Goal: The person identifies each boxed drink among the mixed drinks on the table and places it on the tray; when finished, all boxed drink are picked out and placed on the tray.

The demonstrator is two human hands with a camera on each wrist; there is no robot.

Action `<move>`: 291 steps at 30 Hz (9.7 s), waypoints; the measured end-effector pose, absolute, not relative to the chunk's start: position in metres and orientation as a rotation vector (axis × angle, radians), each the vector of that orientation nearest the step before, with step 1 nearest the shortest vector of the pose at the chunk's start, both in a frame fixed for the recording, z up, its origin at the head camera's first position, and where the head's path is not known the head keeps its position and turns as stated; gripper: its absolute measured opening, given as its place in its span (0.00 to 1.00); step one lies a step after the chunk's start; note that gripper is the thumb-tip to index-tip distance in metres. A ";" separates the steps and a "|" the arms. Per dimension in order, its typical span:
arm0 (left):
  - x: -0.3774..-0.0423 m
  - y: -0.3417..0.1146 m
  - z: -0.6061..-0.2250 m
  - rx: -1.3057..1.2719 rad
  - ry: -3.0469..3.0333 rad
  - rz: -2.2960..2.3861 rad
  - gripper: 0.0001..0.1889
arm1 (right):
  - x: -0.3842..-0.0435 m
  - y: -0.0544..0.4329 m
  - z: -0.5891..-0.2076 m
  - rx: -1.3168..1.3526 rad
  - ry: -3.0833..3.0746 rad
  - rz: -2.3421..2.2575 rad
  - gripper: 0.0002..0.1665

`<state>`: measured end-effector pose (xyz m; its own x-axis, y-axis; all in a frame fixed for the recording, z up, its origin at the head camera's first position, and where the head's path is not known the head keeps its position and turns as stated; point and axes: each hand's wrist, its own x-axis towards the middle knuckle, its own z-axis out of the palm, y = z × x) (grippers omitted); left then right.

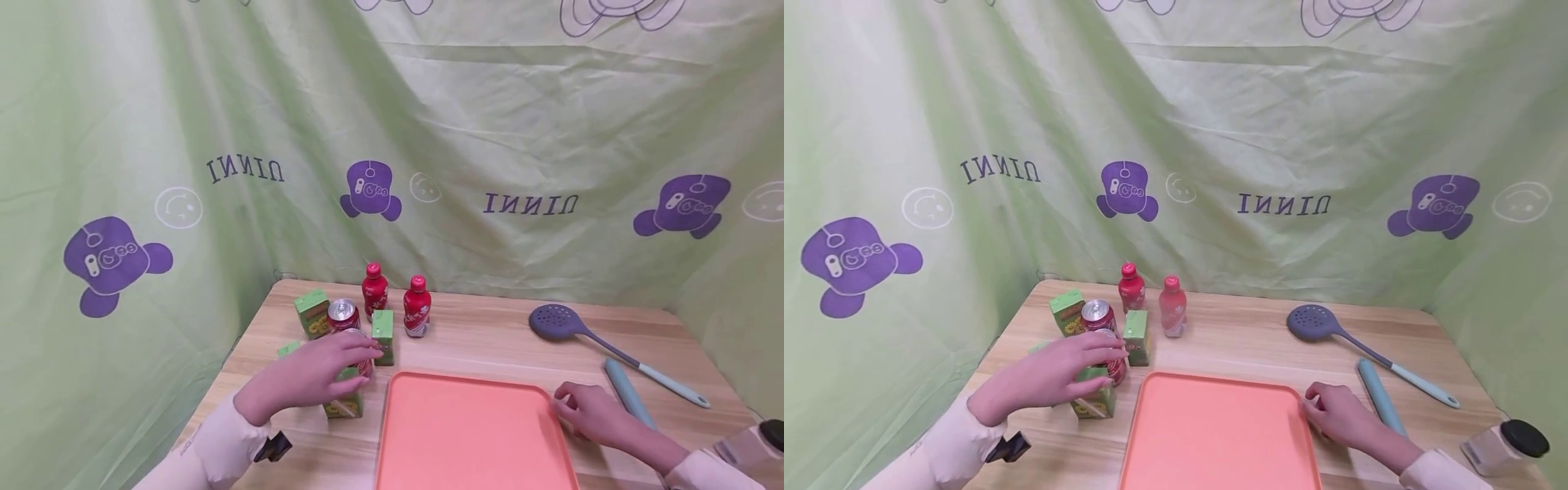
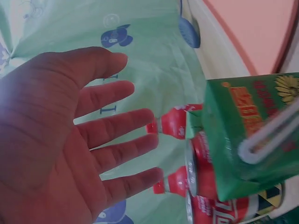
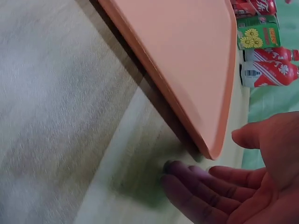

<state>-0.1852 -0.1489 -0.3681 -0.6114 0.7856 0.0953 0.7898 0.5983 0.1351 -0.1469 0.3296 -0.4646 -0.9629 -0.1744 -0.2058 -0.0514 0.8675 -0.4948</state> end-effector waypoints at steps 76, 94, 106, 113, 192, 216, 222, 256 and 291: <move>-0.176 -0.161 -0.409 -1.267 -2.763 -0.121 0.18 | -0.164 0.323 -0.475 -0.005 2.727 -0.959 0.06; -0.172 -0.154 -0.374 -1.414 -2.592 -0.139 0.19 | -0.164 0.324 -0.477 0.004 2.699 -0.971 0.06; -0.175 -0.129 -0.345 -1.492 -2.553 -0.112 0.16 | -0.164 0.323 -0.478 -0.004 2.686 -0.997 0.06; -0.183 -0.111 -0.340 -1.534 -2.557 -0.096 0.15 | -0.164 0.325 -0.479 -0.030 2.677 -0.986 0.06; -0.225 -0.049 -0.395 -1.619 -2.659 -0.071 0.16 | -0.167 0.319 -0.484 0.216 2.672 -1.114 0.03; -0.228 -0.049 -0.394 -1.596 -2.670 -0.038 0.15 | -0.177 0.317 -0.485 0.184 2.709 -1.142 0.05; -0.231 -0.048 -0.394 -1.598 -2.654 -0.030 0.14 | -0.186 0.317 -0.486 0.185 2.735 -1.125 0.05; -0.220 -0.088 -0.366 -1.260 -2.746 -0.187 0.21 | -0.191 0.318 -0.487 0.267 2.669 -1.233 0.08; -0.219 -0.238 -0.381 -0.985 -2.998 -0.293 0.30 | -0.190 0.323 -0.489 0.228 2.615 -1.297 0.08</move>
